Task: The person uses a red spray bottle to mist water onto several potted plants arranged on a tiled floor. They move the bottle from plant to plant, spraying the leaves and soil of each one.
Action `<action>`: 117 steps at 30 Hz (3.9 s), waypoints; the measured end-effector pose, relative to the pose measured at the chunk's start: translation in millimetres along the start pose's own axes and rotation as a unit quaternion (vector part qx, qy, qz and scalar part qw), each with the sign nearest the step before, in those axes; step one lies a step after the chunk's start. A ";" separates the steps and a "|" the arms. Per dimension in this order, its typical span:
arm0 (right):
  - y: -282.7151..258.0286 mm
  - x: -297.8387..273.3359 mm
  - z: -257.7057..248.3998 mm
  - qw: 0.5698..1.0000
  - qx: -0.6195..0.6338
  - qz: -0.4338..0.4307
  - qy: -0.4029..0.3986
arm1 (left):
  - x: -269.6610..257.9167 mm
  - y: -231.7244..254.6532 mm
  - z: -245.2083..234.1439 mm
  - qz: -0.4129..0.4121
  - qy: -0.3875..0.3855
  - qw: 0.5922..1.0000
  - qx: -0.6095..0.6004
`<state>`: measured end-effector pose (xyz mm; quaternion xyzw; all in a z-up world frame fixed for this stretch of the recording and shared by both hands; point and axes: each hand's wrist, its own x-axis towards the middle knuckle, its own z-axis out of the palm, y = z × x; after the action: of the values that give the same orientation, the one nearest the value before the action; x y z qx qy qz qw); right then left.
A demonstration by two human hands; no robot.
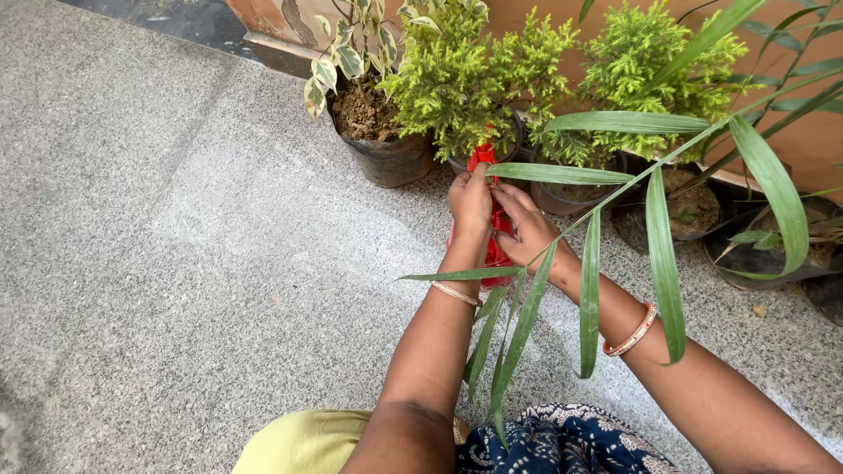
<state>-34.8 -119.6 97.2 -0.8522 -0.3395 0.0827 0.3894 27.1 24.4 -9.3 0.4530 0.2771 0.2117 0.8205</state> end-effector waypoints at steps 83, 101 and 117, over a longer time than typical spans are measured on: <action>-69.9 68.6 43.2 0.984 0.012 -0.162 -0.071 | 34.7 127.0 -54.0 0.078 0.097 0.989 -0.078; -71.0 66.5 50.0 0.976 0.025 -0.213 -0.032 | 23.2 136.8 -52.5 0.044 0.101 0.989 -0.102; -56.8 57.3 39.3 0.980 -0.012 -0.189 -0.059 | 5.1 149.8 -41.6 0.026 0.080 0.996 0.028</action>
<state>-36.7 -32.4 118.3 -0.7710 -0.5177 0.0542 0.3668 -10.4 128.5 100.1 0.4642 0.3358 0.2605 0.7771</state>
